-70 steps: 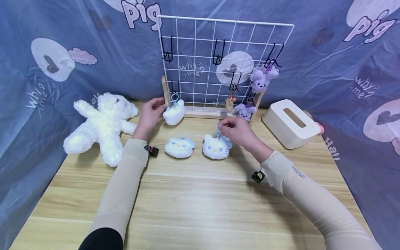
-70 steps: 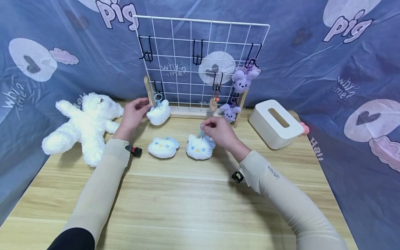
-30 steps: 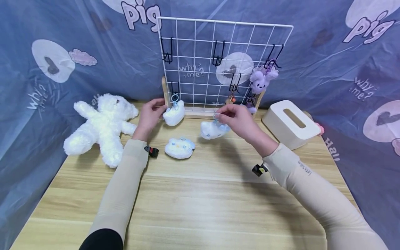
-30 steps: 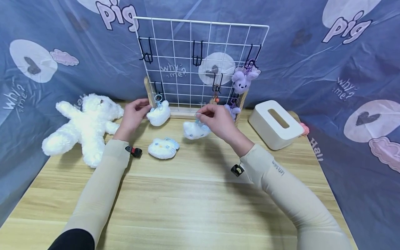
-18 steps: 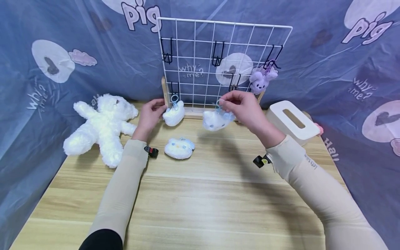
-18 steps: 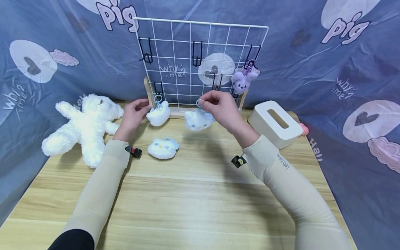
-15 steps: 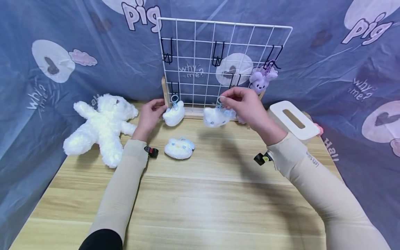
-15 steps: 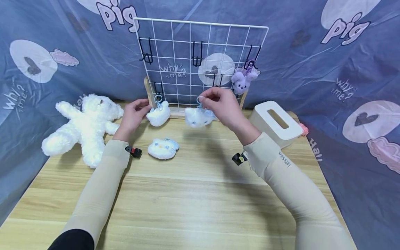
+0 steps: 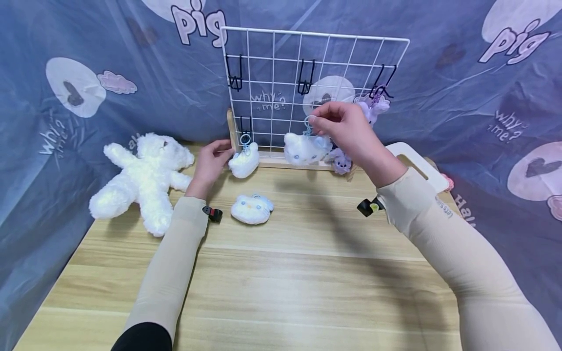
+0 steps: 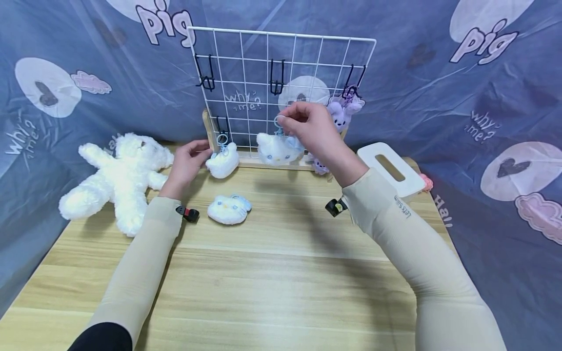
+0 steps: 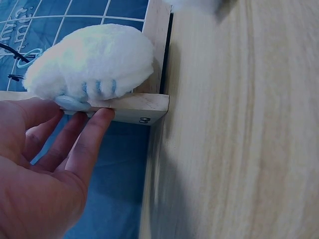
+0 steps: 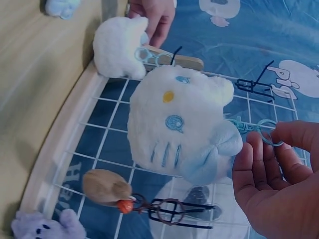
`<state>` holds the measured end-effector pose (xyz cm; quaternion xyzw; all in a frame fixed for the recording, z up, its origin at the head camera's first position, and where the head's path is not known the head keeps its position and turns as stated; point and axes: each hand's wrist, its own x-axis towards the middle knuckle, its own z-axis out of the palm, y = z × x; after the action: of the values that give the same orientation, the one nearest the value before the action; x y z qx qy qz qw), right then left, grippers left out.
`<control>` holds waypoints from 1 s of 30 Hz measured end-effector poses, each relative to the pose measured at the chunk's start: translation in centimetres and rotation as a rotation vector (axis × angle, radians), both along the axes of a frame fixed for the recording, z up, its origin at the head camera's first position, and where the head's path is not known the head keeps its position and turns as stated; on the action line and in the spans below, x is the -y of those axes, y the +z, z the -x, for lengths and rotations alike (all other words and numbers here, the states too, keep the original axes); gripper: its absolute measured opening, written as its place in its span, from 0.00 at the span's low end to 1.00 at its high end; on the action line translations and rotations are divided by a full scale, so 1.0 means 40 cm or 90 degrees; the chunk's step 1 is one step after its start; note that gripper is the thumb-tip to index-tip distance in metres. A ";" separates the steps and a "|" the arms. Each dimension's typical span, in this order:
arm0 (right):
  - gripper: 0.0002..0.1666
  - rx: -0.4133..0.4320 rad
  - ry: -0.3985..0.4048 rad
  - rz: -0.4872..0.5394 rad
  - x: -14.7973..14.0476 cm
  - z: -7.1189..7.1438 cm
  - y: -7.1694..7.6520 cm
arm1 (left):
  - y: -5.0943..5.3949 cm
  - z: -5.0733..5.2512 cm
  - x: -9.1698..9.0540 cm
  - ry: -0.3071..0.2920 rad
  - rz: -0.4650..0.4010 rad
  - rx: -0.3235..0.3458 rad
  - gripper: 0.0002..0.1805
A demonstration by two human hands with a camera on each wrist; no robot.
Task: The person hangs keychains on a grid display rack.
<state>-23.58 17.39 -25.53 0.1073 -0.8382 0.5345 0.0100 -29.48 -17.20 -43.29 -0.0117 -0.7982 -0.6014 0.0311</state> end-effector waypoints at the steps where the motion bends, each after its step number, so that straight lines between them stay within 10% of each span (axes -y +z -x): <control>1: 0.10 0.002 -0.001 -0.001 0.002 0.003 0.006 | -0.001 0.000 0.001 0.000 -0.001 0.001 0.22; 30: 0.05 0.034 -0.045 0.113 0.031 0.067 0.098 | -0.001 -0.003 -0.001 0.004 -0.012 0.001 0.22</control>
<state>-26.28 16.14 -21.63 0.0624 -0.7907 0.6087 0.0162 -29.37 -17.17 -43.34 -0.0084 -0.7928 -0.6086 0.0321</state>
